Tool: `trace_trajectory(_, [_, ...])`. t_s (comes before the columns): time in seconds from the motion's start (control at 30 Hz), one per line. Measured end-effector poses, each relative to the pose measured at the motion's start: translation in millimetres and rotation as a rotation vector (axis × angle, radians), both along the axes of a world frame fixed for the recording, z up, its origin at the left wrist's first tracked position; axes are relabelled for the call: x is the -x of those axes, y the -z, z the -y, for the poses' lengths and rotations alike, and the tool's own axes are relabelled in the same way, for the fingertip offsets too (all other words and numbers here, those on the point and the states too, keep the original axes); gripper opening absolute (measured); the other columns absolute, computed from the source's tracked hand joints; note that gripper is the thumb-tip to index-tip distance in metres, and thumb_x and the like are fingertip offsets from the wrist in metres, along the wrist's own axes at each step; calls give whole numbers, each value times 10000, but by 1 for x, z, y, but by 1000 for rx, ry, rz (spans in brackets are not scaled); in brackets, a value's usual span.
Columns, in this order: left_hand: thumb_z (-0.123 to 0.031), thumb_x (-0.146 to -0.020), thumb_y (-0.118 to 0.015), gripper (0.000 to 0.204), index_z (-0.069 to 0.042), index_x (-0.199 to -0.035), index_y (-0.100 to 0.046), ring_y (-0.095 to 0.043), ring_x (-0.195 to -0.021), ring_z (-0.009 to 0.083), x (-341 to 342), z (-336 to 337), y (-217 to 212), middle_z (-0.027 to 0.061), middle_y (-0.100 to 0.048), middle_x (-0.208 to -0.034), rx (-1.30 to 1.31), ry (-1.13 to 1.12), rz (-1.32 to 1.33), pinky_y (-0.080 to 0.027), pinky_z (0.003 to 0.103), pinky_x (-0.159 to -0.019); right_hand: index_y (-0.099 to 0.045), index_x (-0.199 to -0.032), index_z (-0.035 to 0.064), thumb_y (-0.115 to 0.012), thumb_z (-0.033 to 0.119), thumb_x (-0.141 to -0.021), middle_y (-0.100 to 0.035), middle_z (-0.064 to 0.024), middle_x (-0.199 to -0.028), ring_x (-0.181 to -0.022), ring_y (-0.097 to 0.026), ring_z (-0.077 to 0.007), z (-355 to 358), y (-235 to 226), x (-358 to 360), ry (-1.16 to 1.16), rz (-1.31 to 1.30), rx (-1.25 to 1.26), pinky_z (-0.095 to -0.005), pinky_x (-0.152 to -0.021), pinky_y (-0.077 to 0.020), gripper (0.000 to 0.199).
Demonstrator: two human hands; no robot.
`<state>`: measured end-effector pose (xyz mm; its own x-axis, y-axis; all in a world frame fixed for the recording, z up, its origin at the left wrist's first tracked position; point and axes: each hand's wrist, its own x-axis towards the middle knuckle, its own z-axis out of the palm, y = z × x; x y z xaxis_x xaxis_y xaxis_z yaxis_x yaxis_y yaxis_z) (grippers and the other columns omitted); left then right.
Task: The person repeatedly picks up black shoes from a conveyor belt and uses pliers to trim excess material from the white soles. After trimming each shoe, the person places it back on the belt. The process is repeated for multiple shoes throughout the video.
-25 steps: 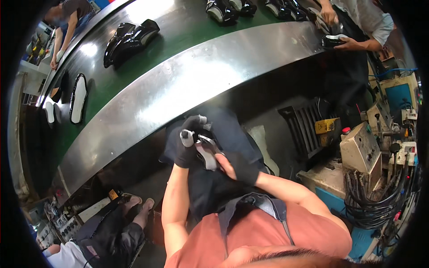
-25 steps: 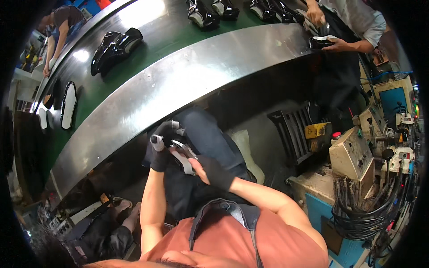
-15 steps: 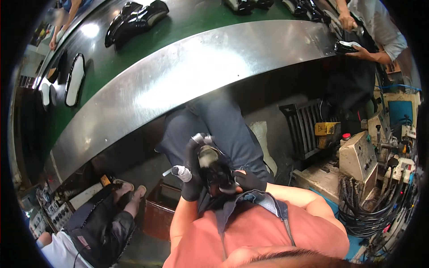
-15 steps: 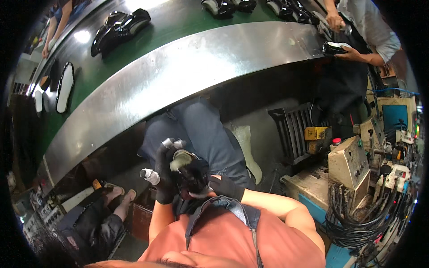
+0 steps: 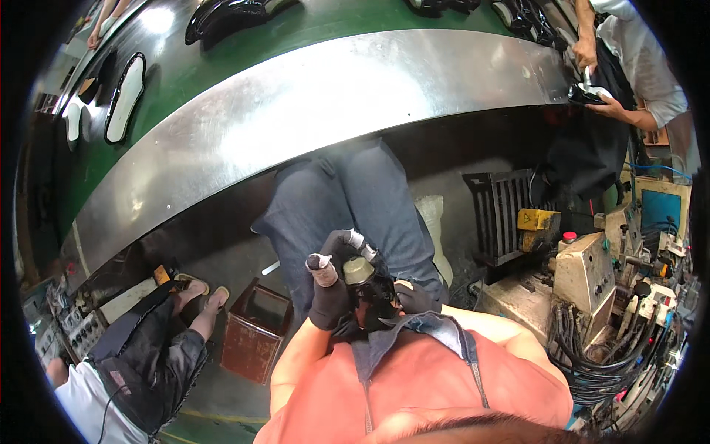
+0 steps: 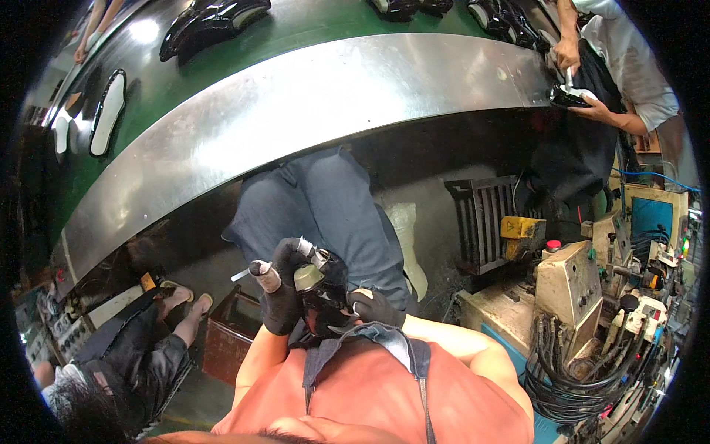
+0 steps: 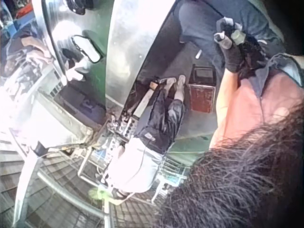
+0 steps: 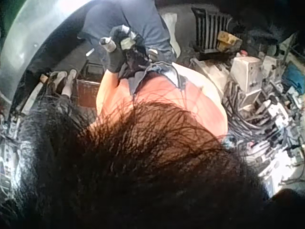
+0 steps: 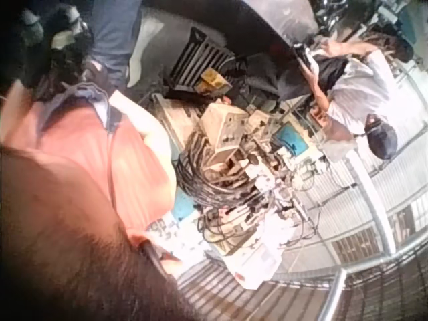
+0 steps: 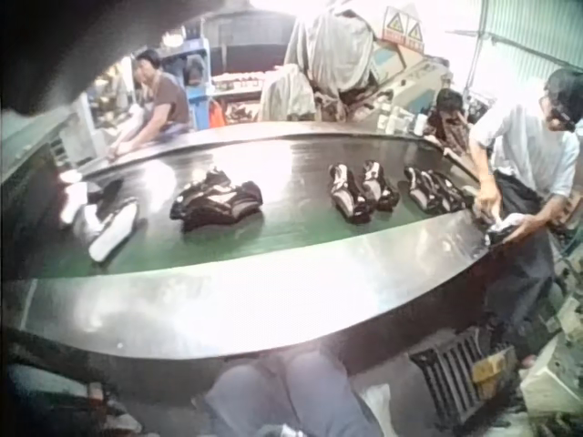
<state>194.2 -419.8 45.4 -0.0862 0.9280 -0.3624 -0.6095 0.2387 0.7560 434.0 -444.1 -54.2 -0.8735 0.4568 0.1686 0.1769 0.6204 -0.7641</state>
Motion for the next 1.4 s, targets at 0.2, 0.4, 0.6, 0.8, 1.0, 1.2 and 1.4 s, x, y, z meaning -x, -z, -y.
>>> trace_trajectory(0.2, [-615,-936,-471,568,-53,-1008,-513,-597,-805,152,0,-10,1,50,-592,-865,-32,11,-3,-512,301,-771,-531,-925,-5,-632,336,-735,-538,-175,-1060,-976,-575,-355,7,22,-5,89,30,-79,-443,-828,-487,403])
trace_trajectory(0.4, [-726,-911,-321,766,-90,-1287,-521,-588,-1053,236,13,8,129,102,-585,-1190,-141,-81,323,-484,372,-942,-552,-874,1,-605,241,-823,-565,-164,-994,-880,-585,-345,-7,-8,30,97,162,-90,-419,-725,-473,251])
trace_trajectory(0.6, [-706,-914,-365,781,-61,-1341,-472,-594,-1080,241,20,-14,69,126,-591,-1211,140,-66,187,-509,384,-913,-598,-1073,80,-364,430,-1033,-571,-24,-764,-669,-517,-129,-82,-125,76,312,137,907,-288,-624,-433,423])
trace_trajectory(0.8, [-278,-1002,-484,451,27,-1333,-445,-602,-1090,264,-15,-10,96,163,-584,-1246,67,-75,-1100,-494,357,-923,-625,-899,62,-382,446,-1030,-588,-1,-699,-594,-521,-68,-133,-79,72,455,216,1085,-238,-569,-444,473])
trace_trajectory(1.0, [-207,-961,-571,553,72,-1398,-380,-470,-1290,268,-24,14,125,184,-455,-1421,-15,-259,-797,-378,360,-1068,-648,-908,29,-404,436,-1027,-654,-20,-821,-766,-582,-98,-155,-60,51,203,270,867,-287,-705,-478,489])
trace_trajectory(1.2, [-175,-879,-661,650,90,-1399,-376,-440,-1323,353,-25,29,114,265,-447,-1414,-79,-94,-1054,-349,386,-1089,-681,-902,22,-478,428,-979,-684,-153,-803,-716,-642,-282,-181,-100,58,-158,693,278,-396,-690,-503,461])
trace_trajectory(1.4, [-374,-1010,-425,554,59,-1355,-426,-552,-1176,299,-5,-6,88,179,-558,-1274,147,0,104,-432,388,-1000,-699,-907,23,-448,413,-973,-649,-193,-687,-602,-654,-343,-175,-104,60,-207,760,-196,-434,-548,-503,469])
